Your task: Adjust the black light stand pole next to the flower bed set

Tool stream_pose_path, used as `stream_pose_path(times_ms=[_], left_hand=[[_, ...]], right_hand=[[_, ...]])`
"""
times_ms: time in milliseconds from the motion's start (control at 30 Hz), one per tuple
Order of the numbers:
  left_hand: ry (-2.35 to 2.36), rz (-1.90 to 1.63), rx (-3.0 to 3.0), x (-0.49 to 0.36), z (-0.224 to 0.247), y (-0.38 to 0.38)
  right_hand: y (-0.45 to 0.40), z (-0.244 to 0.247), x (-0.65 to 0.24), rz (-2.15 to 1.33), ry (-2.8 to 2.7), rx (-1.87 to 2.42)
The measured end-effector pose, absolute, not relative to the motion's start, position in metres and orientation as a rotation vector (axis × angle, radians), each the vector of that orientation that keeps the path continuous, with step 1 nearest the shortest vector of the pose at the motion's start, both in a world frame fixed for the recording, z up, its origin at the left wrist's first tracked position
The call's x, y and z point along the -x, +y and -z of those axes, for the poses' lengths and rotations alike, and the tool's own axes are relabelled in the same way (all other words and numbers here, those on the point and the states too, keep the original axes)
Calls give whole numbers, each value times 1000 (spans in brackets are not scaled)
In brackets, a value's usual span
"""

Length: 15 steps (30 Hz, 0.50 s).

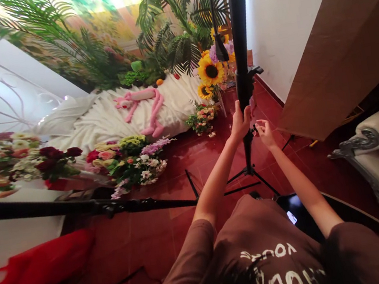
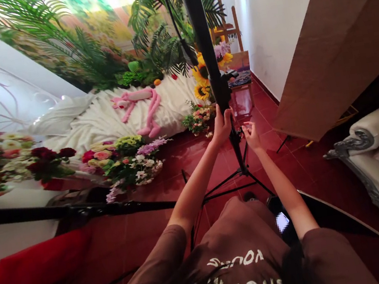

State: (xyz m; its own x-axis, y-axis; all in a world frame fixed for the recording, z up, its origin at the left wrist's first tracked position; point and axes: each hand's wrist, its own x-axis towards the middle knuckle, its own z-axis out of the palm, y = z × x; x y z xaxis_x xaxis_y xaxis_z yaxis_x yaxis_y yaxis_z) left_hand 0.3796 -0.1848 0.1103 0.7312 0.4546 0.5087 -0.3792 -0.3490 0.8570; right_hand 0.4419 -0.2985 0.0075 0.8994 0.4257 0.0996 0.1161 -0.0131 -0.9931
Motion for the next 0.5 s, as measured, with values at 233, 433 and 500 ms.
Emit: stream_pose_path(times_ms=[233,433,500], left_hand=[[78,-862,-1748,-384,-97,-181],[110,-854,-1764,-381,-65,-184],[113,-856,-1757,-381,-64,-185]], right_hand=[[-279,-22,-451,-118,-231,1719],[-275,-19,-442,14,-377,1653],[-277,-16,-441,-74,-377,1567]])
